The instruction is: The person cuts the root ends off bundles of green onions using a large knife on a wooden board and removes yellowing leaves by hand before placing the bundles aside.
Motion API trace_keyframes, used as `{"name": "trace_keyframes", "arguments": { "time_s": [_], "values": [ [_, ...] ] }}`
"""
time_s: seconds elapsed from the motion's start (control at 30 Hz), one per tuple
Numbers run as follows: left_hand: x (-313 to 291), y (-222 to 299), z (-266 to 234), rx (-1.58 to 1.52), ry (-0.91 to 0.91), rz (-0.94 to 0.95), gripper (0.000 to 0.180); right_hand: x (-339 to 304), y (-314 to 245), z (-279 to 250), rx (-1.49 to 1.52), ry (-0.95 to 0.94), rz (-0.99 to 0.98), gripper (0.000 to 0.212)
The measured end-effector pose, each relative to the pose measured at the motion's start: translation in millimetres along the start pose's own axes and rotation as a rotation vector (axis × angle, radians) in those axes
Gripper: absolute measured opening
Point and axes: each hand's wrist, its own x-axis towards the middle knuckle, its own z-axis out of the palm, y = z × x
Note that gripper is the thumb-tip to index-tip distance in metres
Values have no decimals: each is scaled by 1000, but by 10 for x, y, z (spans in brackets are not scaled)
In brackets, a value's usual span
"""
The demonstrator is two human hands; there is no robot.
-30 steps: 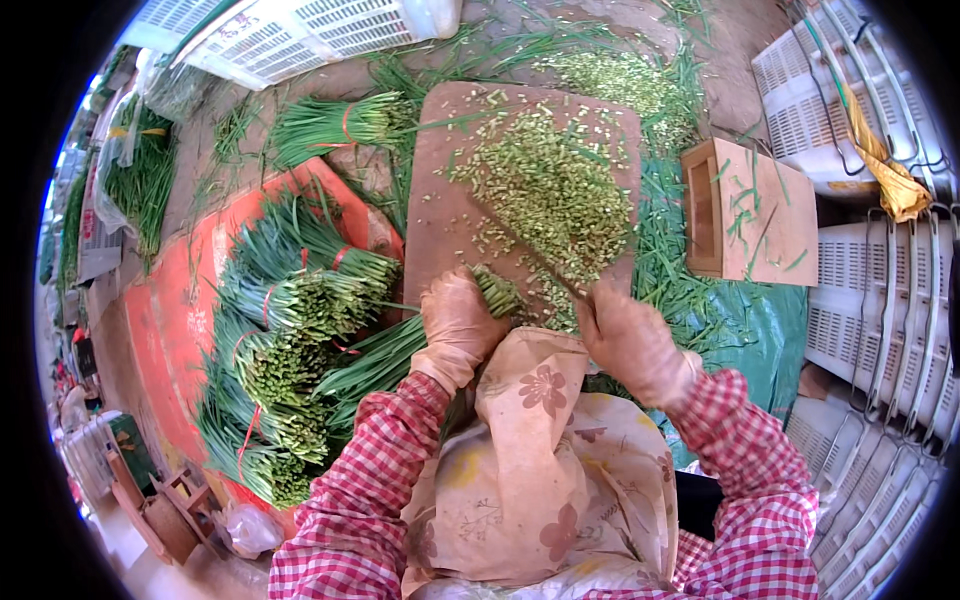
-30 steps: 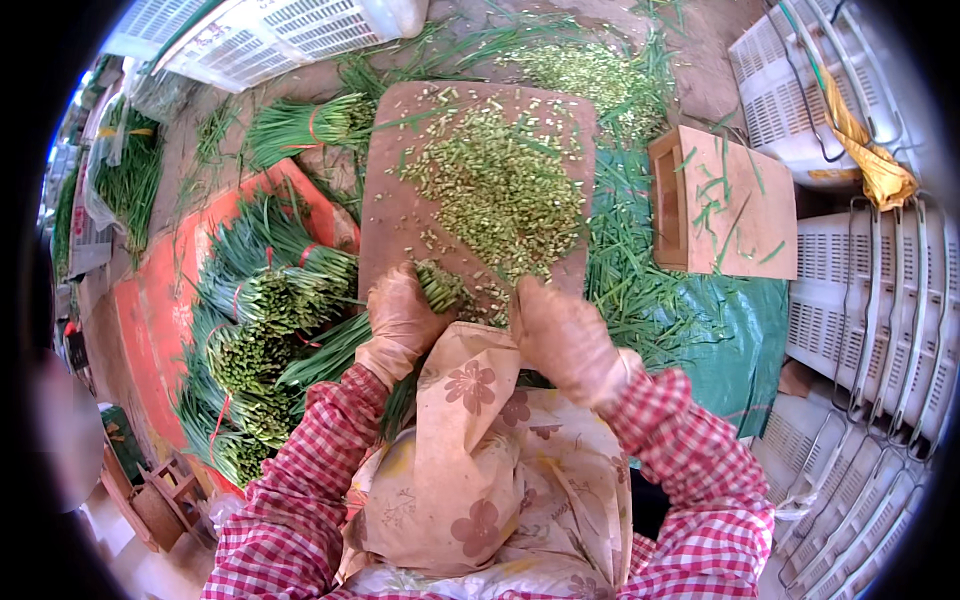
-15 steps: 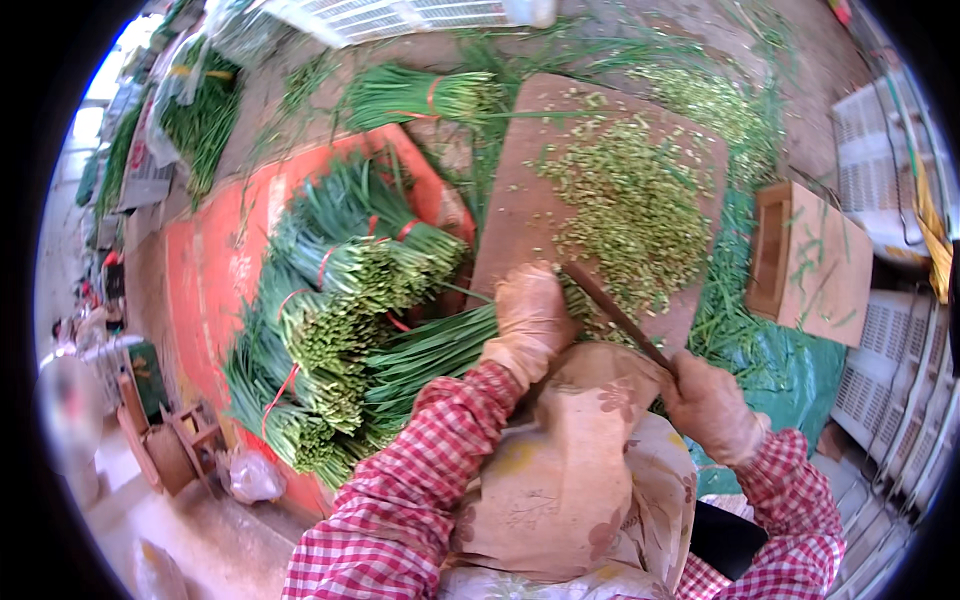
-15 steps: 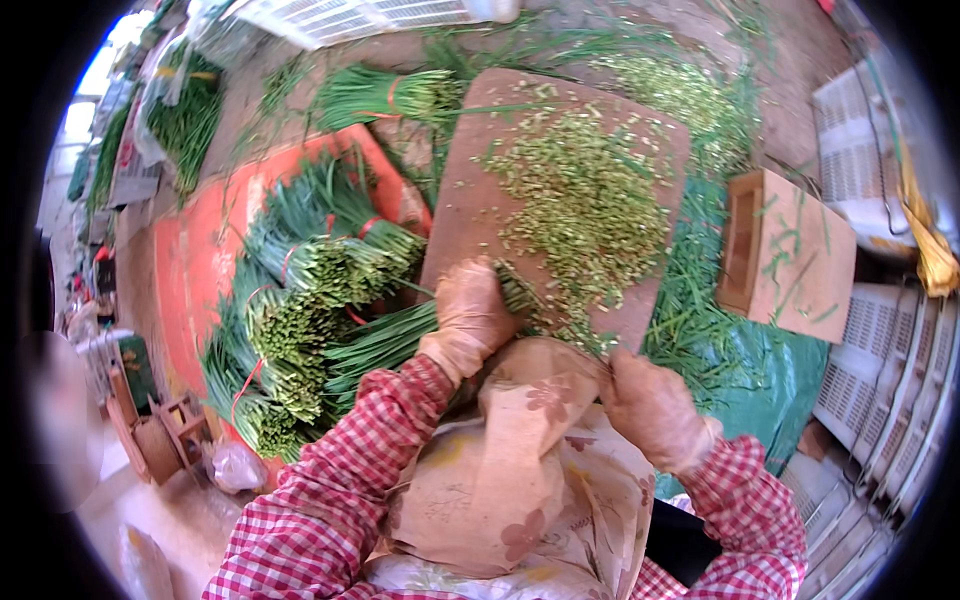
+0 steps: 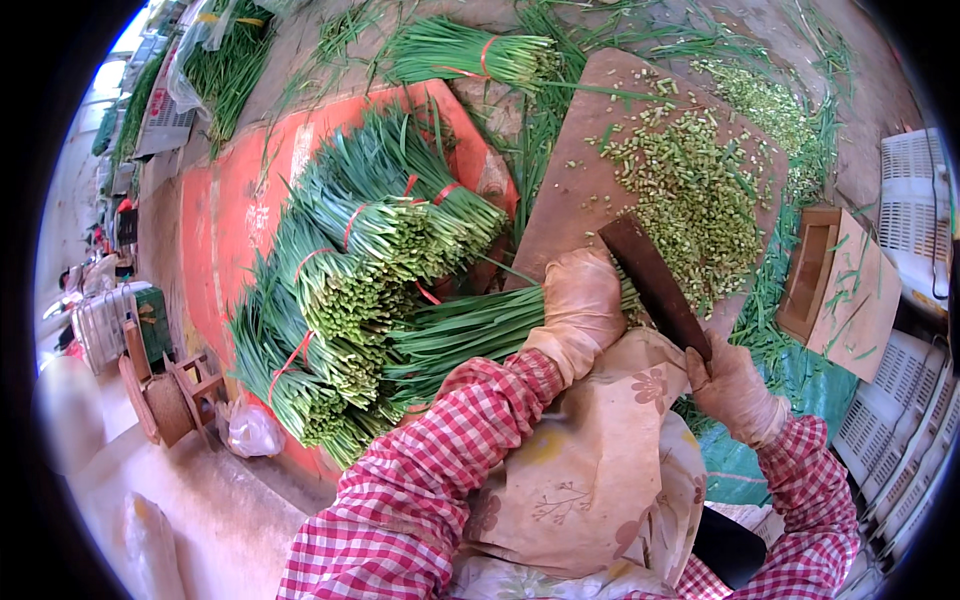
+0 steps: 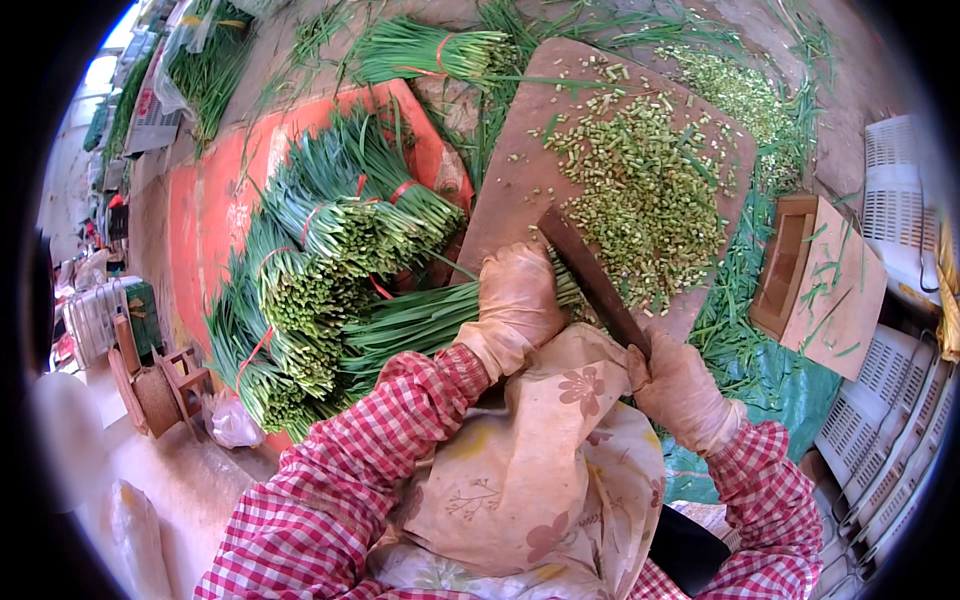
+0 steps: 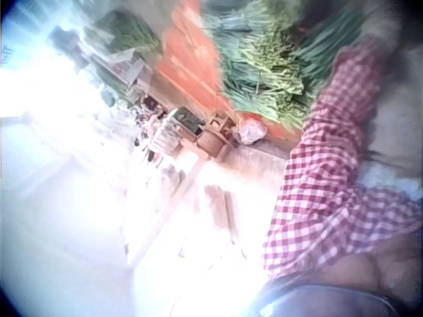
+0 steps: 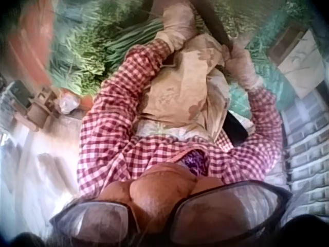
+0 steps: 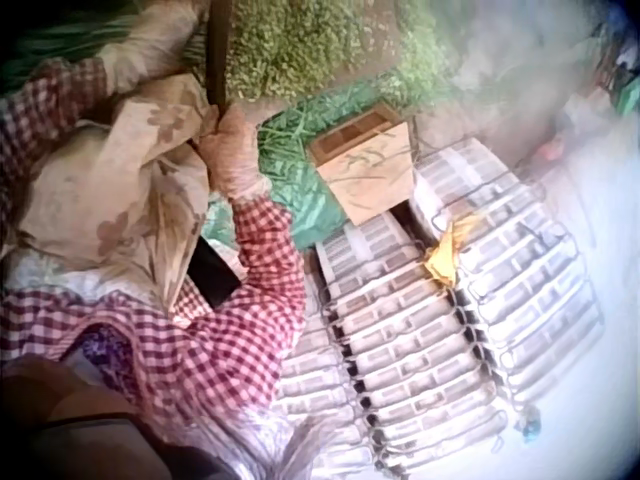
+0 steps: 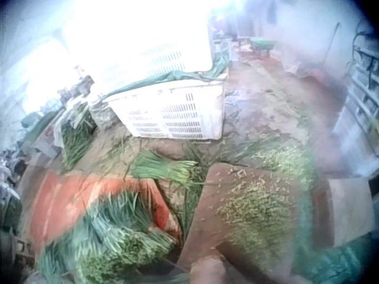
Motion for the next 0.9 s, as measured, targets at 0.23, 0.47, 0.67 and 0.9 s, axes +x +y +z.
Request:
{"name": "trace_keyframes", "arguments": {
  "time_s": [0.23, 0.47, 0.67, 0.9],
  "values": [
    [30, -55, 212, 110, 126, 109, 61, 637, -97, 342, -4, 183, -59, 25],
    [-91, -40, -79, 76, -34, 201, 41, 997, -286, 426, -167, 499, -145, 22],
    [-208, 397, -1500, 242, 161, 577, 30, 194, 145, 188, -247, 546, -18, 17],
    [538, -335, -1625, 800, 301, 479, 61, 76, 524, 589, -344, 493, -56, 30]
  ]
}}
